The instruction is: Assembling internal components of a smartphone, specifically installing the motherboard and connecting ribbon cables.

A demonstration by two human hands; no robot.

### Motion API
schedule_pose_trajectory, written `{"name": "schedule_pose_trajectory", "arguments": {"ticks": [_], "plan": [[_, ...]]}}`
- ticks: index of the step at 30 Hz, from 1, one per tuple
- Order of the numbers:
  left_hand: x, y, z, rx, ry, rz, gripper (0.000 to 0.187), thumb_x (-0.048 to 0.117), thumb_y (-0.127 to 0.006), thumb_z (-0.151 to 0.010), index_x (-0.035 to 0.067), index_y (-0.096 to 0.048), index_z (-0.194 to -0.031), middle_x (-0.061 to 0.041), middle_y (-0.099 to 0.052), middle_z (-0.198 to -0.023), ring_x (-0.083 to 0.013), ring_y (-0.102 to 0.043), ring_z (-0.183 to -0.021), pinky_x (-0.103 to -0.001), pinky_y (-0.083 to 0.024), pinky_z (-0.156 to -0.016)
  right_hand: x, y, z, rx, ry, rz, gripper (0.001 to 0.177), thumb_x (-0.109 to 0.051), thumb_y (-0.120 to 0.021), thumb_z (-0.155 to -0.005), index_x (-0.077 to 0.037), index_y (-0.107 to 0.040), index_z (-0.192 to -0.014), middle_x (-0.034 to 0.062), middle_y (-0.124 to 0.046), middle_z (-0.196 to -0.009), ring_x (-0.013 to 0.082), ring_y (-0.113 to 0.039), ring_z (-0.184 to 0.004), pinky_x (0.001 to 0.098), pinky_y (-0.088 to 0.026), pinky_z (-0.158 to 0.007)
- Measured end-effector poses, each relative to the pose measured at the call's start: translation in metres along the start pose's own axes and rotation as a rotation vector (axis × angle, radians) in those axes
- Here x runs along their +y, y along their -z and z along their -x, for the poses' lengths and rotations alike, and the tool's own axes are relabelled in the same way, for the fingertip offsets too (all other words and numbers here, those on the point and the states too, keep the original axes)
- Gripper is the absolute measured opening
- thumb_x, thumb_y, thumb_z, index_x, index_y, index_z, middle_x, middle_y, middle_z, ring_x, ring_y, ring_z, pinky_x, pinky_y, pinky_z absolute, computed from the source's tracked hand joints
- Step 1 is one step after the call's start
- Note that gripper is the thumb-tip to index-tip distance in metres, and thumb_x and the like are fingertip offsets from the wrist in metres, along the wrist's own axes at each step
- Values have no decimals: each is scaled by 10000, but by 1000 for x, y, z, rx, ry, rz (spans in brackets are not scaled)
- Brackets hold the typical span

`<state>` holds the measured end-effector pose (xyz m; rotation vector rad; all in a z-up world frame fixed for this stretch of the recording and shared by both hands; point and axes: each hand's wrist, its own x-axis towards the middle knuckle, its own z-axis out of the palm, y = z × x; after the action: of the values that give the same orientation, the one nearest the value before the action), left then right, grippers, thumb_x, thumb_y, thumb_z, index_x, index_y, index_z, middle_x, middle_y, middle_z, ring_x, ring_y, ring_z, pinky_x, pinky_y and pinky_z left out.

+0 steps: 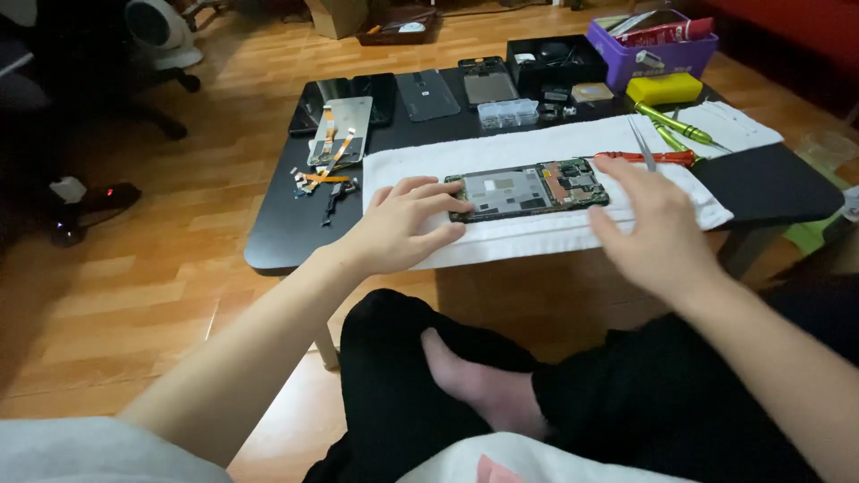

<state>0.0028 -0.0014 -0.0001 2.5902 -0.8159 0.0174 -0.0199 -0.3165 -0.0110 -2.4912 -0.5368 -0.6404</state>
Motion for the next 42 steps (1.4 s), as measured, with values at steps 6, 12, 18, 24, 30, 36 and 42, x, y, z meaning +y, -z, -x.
{"name": "schedule_pose_trajectory", "arguments": {"ticks": [6,12,18,24,30,36,42], "plan": [[-6,-11,-19,218,-64,32,273,412,-629,-962,218,-819,-986,-45,-650,-1252,-270,-552,-1212,-533,-403,-927,54,8,-16,-141,-121,172,192,-362,-666,-943,-222,-782,-1005,-17,-706,-1115,205,-619,-1103,487,-304,-1011],[2,-22,-24,353,13,71,211,345,-761,-897,151,-843,-874,-31,-744,-1078,-220,-668,-961,-414,-521,-759,68,-2,-33,-145,167,70,103,-231,-736,-915,-163,-781,-853,-45,-749,-901,145,-656,-954,375,-437,-889],[4,-27,-24,410,27,50,218,373,-757,-896,172,-836,-862,-6,-736,-1020,-207,-671,-911,-449,-463,-717,57,3,-45,-256,30,76,131,-257,-795,-888,-137,-791,-835,-14,-759,-880,182,-643,-934,399,-496,-877],[7,-26,-23,390,85,101,200,358,-762,-894,173,-830,-862,8,-737,-1044,-196,-670,-944,-461,-437,-788,49,4,-51,-327,-73,71,130,-231,-799,-891,-127,-772,-818,9,-769,-915,212,-625,-936,417,-491,-849],[3,-23,-26,326,151,113,208,412,-756,-883,217,-813,-836,31,-713,-1073,-196,-670,-917,-434,-441,-804,44,7,-64,-452,-254,45,165,-236,-799,-907,-110,-729,-828,30,-744,-920,212,-623,-945,425,-478,-838],[4,-21,-26,328,132,107,195,381,-746,-886,210,-824,-835,35,-702,-943,-181,-644,-890,-429,-426,-752,31,15,-71,-486,-275,31,138,-226,-801,-897,-101,-776,-846,47,-792,-941,225,-658,-1022,450,-476,-947],[0,-14,-32,254,131,84,233,405,-730,-905,202,-844,-895,14,-724,-1033,-214,-669,-921,-460,-454,-808,57,15,-76,-449,-139,55,169,-278,-758,-886,-152,-864,-923,26,-730,-1039,217,-630,-978,405,-450,-924]]}}
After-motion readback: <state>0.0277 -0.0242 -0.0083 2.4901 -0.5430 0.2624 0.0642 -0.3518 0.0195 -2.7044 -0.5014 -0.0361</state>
